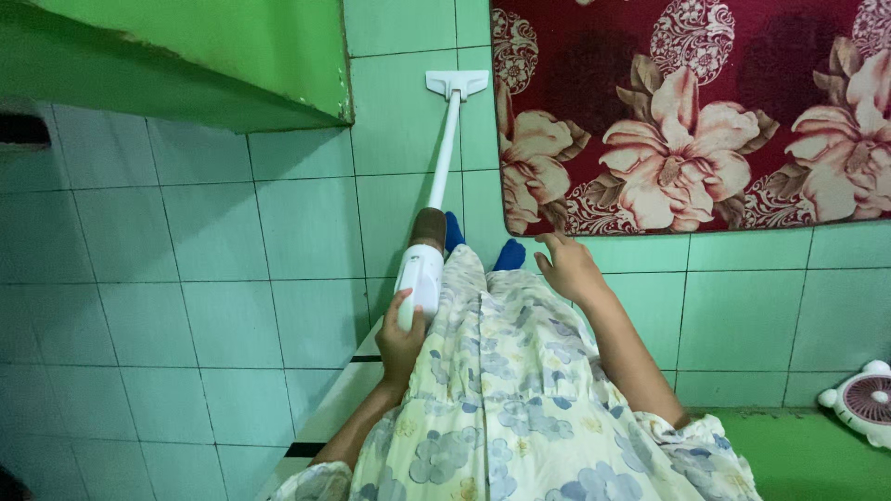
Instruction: The person uses a white handheld vacuum cleaner to clean a tiled floor in a room with green walls. They systematically move the vacuum head back and forth along the edges of the room and around a floral-patterned rug, covering the visible floor area.
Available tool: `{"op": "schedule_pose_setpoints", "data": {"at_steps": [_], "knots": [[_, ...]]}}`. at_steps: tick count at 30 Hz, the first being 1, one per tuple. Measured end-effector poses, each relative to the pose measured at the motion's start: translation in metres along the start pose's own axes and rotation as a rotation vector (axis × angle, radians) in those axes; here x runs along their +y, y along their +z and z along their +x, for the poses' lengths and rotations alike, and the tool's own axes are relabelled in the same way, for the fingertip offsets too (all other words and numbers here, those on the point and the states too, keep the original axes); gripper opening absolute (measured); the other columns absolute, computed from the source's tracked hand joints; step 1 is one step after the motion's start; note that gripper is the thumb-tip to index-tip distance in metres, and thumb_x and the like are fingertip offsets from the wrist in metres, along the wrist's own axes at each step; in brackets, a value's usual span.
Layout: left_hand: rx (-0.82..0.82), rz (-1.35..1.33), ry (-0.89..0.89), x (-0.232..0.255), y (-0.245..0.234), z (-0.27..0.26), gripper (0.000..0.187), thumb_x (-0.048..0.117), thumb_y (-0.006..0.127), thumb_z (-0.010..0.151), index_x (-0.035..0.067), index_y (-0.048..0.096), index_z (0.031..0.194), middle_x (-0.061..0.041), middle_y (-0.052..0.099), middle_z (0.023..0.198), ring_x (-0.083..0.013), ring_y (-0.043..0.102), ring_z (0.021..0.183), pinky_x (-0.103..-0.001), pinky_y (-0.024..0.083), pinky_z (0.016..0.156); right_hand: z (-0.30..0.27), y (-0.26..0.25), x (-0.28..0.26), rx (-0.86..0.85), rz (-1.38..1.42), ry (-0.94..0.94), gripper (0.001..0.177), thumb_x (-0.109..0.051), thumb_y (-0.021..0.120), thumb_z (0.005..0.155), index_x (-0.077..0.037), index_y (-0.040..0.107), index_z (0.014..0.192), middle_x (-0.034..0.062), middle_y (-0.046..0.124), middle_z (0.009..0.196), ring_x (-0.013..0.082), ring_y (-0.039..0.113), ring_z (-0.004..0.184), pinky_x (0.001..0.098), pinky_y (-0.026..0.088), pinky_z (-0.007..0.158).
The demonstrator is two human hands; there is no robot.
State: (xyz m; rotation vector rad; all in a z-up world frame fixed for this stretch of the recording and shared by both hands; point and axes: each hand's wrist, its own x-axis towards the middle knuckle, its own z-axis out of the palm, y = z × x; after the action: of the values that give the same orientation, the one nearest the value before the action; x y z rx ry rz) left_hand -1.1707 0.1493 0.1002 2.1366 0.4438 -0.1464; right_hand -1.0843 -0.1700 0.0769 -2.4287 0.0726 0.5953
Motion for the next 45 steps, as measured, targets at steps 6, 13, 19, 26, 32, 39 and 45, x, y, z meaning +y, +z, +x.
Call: {"op": "schedule_pose_setpoints", "data": {"at_steps": [6, 13, 19, 26, 32, 39, 45], "knots": [[-0.01, -0.004, -0.025, 0.018, 0.018, 0.031, 0.036, 0.019, 0.065, 0.095, 0.01, 0.065, 0.13, -0.021, 0.074, 0.116, -0.0292, 0.072, 0.107, -0.038, 0.054, 0.091, -0.001, -0.003, 0.003, 0.014, 0.025, 0.032, 0.037, -0.024, 0.064, 0.095, -0.005, 0.064, 0.126, 0.0191, 0.068, 0.126, 0.0402, 0.063, 0.116, 0.0474, 0.049, 0.099], [-0.017, -0.097, 0.103, 0.026, 0.032, 0.079, 0.036, 0.024, 0.065, 0.1, 0.01, 0.061, 0.133, -0.021, 0.073, 0.119, -0.0309, 0.072, 0.113, -0.039, 0.053, 0.098, 0.01, -0.003, -0.001, 0.045, -0.009, 0.071, 0.037, -0.024, 0.065, 0.094, -0.004, 0.065, 0.125, 0.0208, 0.067, 0.124, 0.0412, 0.062, 0.114, 0.0483, 0.049, 0.097], [-0.052, -0.112, 0.149, 0.042, 0.034, 0.125, 0.036, 0.02, 0.065, 0.1, 0.007, 0.06, 0.133, -0.024, 0.072, 0.117, -0.0339, 0.07, 0.111, -0.04, 0.052, 0.095, 0.031, -0.004, -0.021, 0.093, -0.011, 0.077, 0.036, -0.023, 0.066, 0.093, -0.002, 0.065, 0.123, 0.0217, 0.067, 0.123, 0.0417, 0.063, 0.112, 0.0475, 0.051, 0.096], [-0.018, -0.129, 0.254, 0.057, 0.044, 0.171, 0.035, 0.021, 0.064, 0.102, 0.008, 0.06, 0.135, -0.022, 0.074, 0.107, -0.03, 0.075, 0.098, -0.04, 0.056, 0.084, 0.061, -0.005, -0.034, 0.177, 0.085, -0.032, 0.034, -0.019, 0.067, 0.091, -0.002, 0.066, 0.12, 0.0215, 0.068, 0.12, 0.0407, 0.064, 0.112, 0.0465, 0.051, 0.096], [-0.02, -0.095, 0.023, 0.093, 0.069, 0.208, 0.037, 0.023, 0.066, 0.097, 0.012, 0.064, 0.133, -0.02, 0.076, 0.097, -0.0299, 0.074, 0.079, -0.039, 0.056, 0.075, 0.092, -0.037, -0.026, 0.116, 0.113, -0.002, 0.058, -0.017, 0.064, 0.089, 0.0, 0.052, 0.144, 0.0216, 0.068, 0.117, 0.0422, 0.063, 0.106, 0.0488, 0.05, 0.091], [0.063, -0.095, 0.122, 0.128, 0.117, 0.261, 0.036, 0.023, 0.066, 0.098, 0.011, 0.064, 0.132, -0.022, 0.075, 0.111, -0.0336, 0.074, 0.104, -0.041, 0.055, 0.088, 0.138, -0.081, 0.014, 0.097, 0.006, 0.011, 0.034, -0.022, 0.063, 0.094, -0.003, 0.064, 0.122, 0.0212, 0.07, 0.115, 0.0411, 0.067, 0.106, 0.0477, 0.053, 0.093], [0.13, -0.162, 0.182, 0.145, 0.163, 0.309, 0.035, 0.022, 0.066, 0.1, 0.009, 0.062, 0.132, -0.022, 0.072, 0.123, -0.0349, 0.07, 0.115, -0.043, 0.053, 0.096, 0.171, -0.124, 0.038, 0.037, 0.051, 0.098, 0.04, -0.023, 0.064, 0.09, -0.005, 0.064, 0.125, 0.0208, 0.068, 0.119, 0.0405, 0.067, 0.105, 0.0483, 0.053, 0.092]]}}
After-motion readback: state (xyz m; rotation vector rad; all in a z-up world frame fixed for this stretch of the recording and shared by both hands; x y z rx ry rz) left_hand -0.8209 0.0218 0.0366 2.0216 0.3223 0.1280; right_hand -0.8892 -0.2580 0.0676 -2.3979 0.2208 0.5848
